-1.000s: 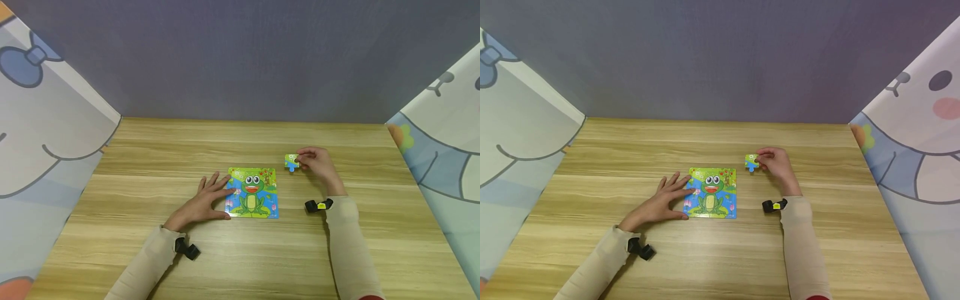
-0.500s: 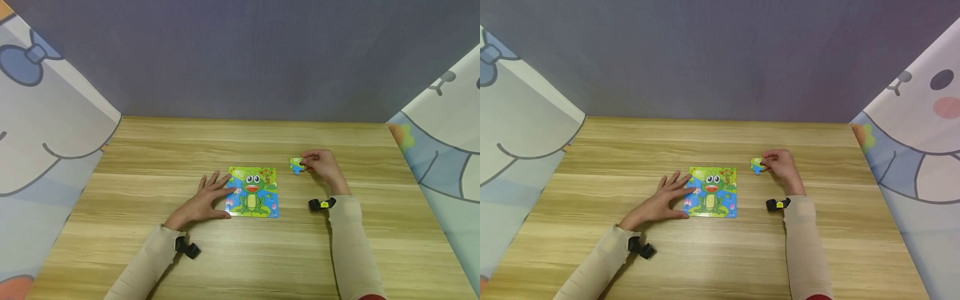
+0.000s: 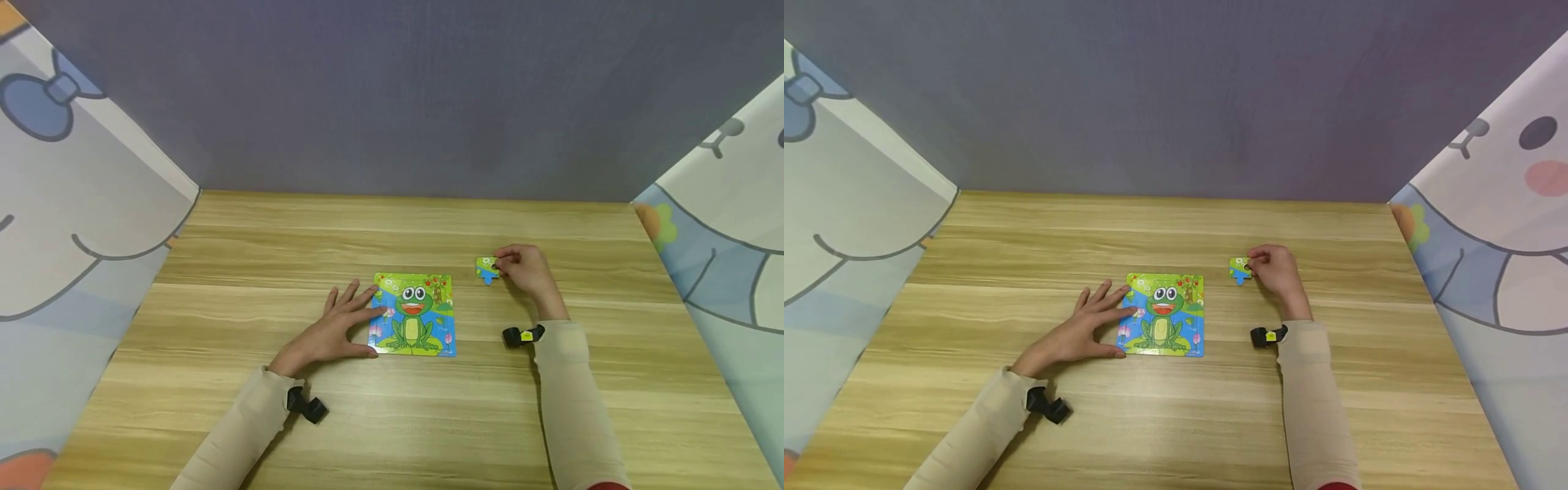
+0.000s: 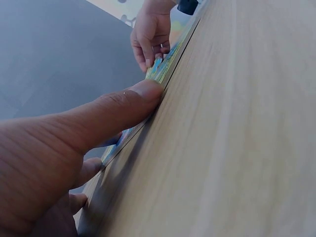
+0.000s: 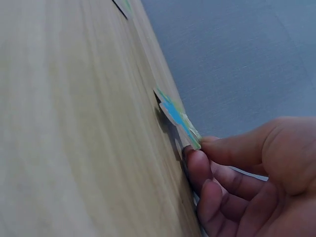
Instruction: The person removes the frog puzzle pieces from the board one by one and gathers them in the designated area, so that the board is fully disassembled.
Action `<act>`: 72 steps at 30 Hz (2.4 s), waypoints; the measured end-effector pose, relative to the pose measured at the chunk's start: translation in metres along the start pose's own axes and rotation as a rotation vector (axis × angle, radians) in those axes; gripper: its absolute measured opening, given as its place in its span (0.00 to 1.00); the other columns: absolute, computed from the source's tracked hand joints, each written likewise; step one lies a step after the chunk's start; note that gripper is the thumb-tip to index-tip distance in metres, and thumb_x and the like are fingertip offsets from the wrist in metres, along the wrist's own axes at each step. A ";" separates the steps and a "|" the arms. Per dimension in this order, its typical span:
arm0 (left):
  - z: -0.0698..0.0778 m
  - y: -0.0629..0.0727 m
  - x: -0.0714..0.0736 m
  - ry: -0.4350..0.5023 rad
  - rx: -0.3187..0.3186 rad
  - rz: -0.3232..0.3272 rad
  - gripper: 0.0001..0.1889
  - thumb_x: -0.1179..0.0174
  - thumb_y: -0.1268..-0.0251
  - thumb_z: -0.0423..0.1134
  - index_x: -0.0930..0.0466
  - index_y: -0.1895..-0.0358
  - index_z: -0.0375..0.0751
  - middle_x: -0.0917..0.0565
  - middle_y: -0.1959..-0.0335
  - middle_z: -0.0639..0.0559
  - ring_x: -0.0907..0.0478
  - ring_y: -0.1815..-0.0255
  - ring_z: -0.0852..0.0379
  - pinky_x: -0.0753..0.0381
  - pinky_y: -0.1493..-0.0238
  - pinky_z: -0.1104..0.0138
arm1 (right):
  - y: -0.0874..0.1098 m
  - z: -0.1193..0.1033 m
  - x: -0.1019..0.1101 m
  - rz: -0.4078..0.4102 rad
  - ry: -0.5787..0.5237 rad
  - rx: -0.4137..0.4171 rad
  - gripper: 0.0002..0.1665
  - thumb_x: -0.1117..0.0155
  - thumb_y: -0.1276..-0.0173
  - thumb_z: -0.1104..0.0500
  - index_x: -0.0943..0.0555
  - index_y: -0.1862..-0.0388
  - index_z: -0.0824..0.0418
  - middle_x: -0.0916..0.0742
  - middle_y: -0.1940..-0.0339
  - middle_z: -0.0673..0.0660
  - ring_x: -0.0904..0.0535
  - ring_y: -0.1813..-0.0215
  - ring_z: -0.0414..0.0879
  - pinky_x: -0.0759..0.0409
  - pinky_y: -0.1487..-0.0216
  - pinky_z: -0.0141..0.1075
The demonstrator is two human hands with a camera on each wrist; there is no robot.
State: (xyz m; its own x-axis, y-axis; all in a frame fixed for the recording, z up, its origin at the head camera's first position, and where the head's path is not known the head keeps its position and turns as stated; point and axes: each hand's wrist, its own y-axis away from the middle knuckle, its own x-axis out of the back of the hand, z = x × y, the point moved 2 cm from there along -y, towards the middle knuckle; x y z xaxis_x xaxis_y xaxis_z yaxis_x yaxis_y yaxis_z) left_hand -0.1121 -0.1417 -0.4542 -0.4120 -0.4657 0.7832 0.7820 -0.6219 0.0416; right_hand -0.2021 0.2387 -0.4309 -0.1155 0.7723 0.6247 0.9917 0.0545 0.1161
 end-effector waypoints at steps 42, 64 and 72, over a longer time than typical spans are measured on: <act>-0.001 -0.001 0.000 0.002 -0.001 -0.009 0.42 0.25 0.48 0.55 0.30 0.27 0.55 0.49 0.16 0.48 0.67 0.15 0.37 0.72 0.23 0.33 | 0.004 -0.017 -0.007 0.152 0.164 0.094 0.14 0.45 0.27 0.66 0.17 0.49 0.71 0.13 0.57 0.69 0.16 0.60 0.59 0.22 0.61 0.39; -0.001 -0.001 -0.001 -0.002 0.010 -0.009 0.42 0.25 0.47 0.54 0.30 0.27 0.54 0.49 0.17 0.47 0.66 0.15 0.36 0.71 0.24 0.32 | 0.019 -0.086 -0.093 -0.208 0.065 0.376 0.16 0.33 0.31 0.62 0.17 0.46 0.64 0.14 0.53 0.60 0.21 0.58 0.49 0.22 0.57 0.38; 0.000 -0.001 0.000 0.002 0.000 -0.010 0.42 0.25 0.47 0.53 0.31 0.27 0.53 0.50 0.16 0.46 0.66 0.16 0.35 0.71 0.24 0.31 | 0.021 -0.093 -0.111 -0.329 0.168 0.436 0.21 0.31 0.32 0.58 0.18 0.41 0.63 0.16 0.45 0.60 0.21 0.55 0.48 0.20 0.53 0.40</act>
State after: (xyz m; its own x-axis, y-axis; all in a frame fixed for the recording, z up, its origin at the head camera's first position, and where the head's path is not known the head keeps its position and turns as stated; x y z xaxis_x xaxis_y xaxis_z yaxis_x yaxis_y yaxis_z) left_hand -0.1124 -0.1414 -0.4543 -0.4208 -0.4605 0.7816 0.7778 -0.6265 0.0496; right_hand -0.1740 0.0954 -0.4259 -0.3942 0.5613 0.7277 0.8293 0.5585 0.0183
